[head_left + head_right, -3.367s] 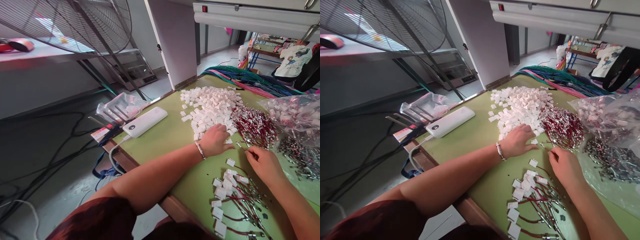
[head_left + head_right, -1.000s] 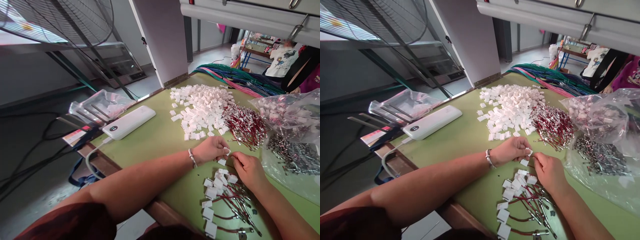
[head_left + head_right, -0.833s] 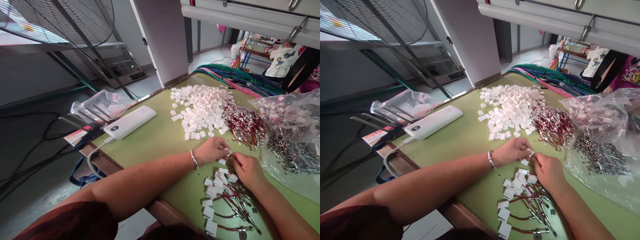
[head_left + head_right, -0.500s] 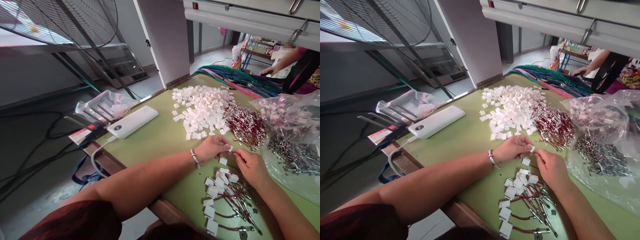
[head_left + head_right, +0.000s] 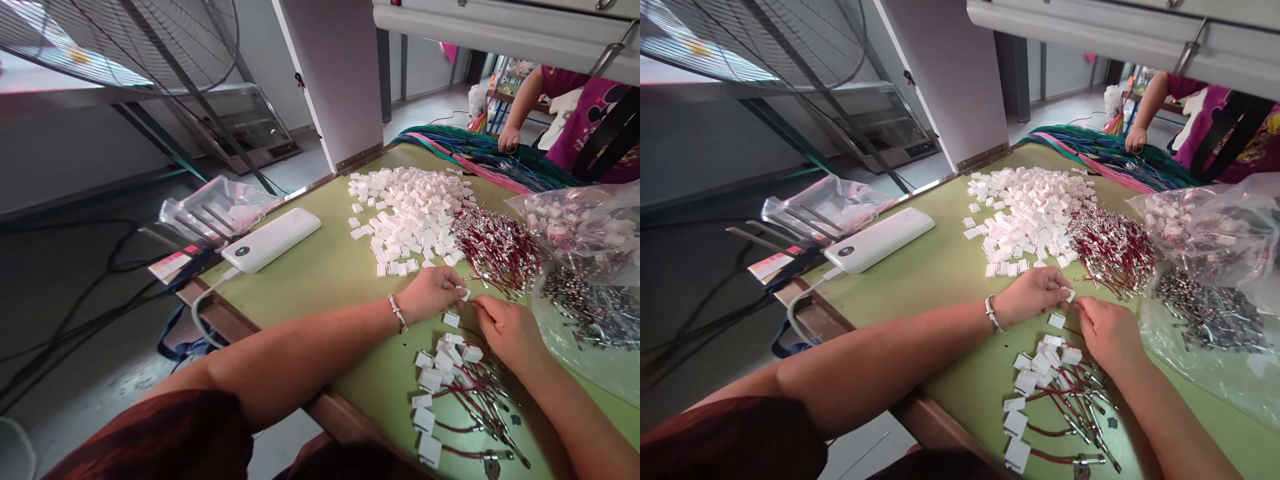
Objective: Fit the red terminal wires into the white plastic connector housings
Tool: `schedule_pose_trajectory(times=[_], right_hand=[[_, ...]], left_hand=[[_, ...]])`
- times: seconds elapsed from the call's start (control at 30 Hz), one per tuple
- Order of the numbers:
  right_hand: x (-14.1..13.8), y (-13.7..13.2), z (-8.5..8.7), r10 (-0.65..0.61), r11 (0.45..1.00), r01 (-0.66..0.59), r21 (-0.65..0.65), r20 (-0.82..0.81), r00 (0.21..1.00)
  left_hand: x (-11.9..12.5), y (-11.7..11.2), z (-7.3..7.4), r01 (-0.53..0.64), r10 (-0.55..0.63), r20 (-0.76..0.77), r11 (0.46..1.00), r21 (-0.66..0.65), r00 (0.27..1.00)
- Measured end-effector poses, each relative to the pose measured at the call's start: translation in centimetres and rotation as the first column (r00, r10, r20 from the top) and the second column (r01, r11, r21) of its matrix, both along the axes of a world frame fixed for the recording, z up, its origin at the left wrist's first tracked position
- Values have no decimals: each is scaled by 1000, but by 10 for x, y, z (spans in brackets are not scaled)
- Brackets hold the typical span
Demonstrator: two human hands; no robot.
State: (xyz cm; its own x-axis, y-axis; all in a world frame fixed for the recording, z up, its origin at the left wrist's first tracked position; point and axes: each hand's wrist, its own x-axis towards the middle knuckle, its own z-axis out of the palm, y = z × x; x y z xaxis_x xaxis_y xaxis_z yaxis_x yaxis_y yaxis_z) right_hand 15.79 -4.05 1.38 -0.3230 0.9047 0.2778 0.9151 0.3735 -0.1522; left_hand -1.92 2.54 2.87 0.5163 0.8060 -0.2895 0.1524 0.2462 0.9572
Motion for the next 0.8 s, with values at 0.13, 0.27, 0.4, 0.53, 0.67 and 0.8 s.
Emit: schedule_pose_trajectory(times=[0.13,0.27,0.4,0.53,0.67,0.8], right_hand=[[3,1,1,3,998,-5,62,28,1000],[1,-1,2,47,987,-53,149,40,998],[-7,-2,2,85,964,-106,244,98,992],[-14,-4,2,92,969,-110,220,91,992],[-4,-2,12,71,996,-74,-41,-65,995],[21,13,19,-77,967,16,-253,-233,969]], left_hand=[[-6,5,3,21,-18,30,993,-115,999],[-8,5,5,99,-89,67,983,-154,994],[-6,2,4,96,-80,99,980,-174,992],[-3,-1,4,96,-81,97,982,-163,992],[-3,0,0,136,-136,-9,988,71,991],[-5,2,-9,244,-111,-278,829,504,954]])
